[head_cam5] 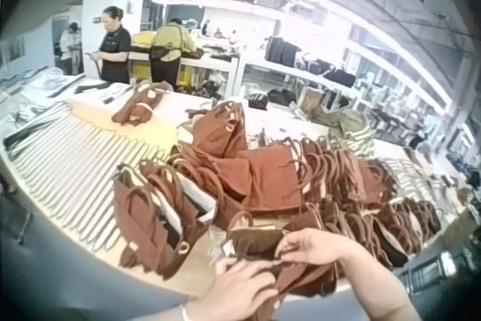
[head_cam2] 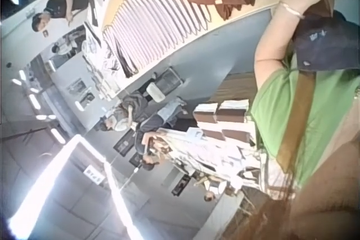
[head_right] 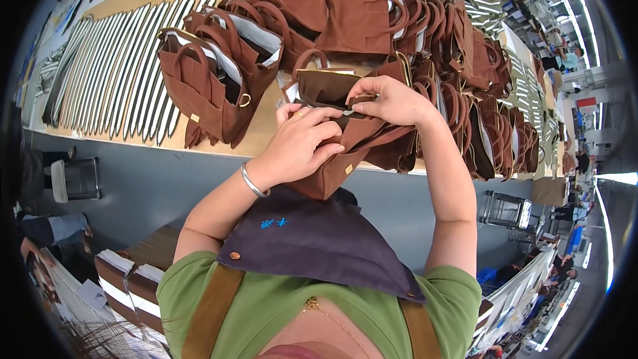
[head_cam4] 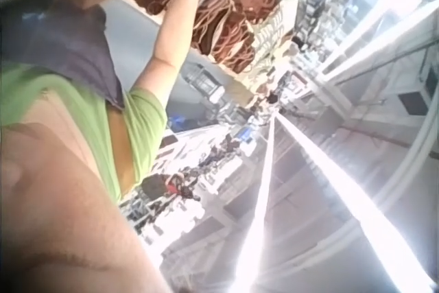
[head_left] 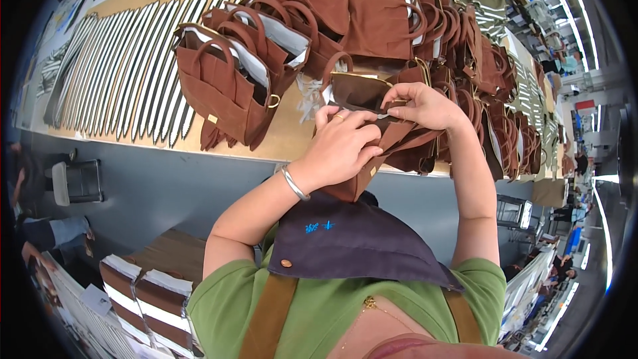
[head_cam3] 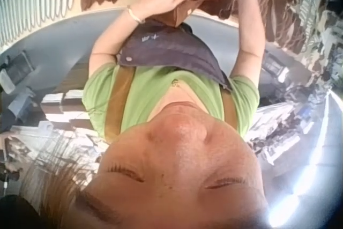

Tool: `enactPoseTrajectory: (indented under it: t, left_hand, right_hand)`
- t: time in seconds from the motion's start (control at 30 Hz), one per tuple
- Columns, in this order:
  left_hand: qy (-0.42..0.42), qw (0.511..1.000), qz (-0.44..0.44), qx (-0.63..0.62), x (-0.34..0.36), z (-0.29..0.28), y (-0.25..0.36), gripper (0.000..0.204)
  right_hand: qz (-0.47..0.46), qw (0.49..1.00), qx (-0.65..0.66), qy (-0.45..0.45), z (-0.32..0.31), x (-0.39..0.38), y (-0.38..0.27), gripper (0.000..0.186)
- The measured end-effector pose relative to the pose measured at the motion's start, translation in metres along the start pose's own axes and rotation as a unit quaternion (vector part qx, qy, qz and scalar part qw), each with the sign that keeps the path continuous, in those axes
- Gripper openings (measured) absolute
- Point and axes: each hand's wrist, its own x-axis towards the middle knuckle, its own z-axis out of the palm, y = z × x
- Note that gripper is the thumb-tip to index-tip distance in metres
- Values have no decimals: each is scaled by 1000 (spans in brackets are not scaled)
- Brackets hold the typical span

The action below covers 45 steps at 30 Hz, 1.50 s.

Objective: Inspecting leather bags for quality and preparing them for shipment.

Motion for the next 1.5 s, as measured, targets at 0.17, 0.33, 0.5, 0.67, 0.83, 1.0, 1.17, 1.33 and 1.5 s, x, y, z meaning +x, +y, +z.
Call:
enactPoseTrajectory:
  t: [0.17,0.33,0.5,0.67,0.83,1.0,1.17,1.33,1.5]
  left_hand:
    - [-60,996,-47,-49,1,-5,-2,13]
    - [-90,994,-55,-37,-1,-8,-3,16]
    - [-76,990,-100,-70,0,-5,-4,13]
    - [-35,994,-74,-73,1,-2,-5,10]
    - [-9,993,-53,-104,2,3,-11,9]
    - [-43,990,-67,-116,2,1,-12,13]
    - [-47,988,-77,-129,3,1,-11,13]
    - [-57,985,-88,-139,3,1,-12,13]
    - [-59,982,-95,-151,2,3,-13,14]
  right_hand:
    - [23,984,-161,-72,-1,6,-14,19]
    - [30,996,-5,-83,1,1,-7,16]
    - [37,991,-105,-72,3,-6,-7,12]
    - [19,997,15,-72,7,-8,-6,15]
    - [-28,992,-54,-111,7,-8,-12,16]
    - [-17,990,-73,-120,3,-9,-15,18]
    - [-11,991,-52,-123,3,-9,-14,20]
    - [-101,982,-85,-137,4,-6,-7,18]
    - [-49,987,-53,-144,4,-9,-14,15]
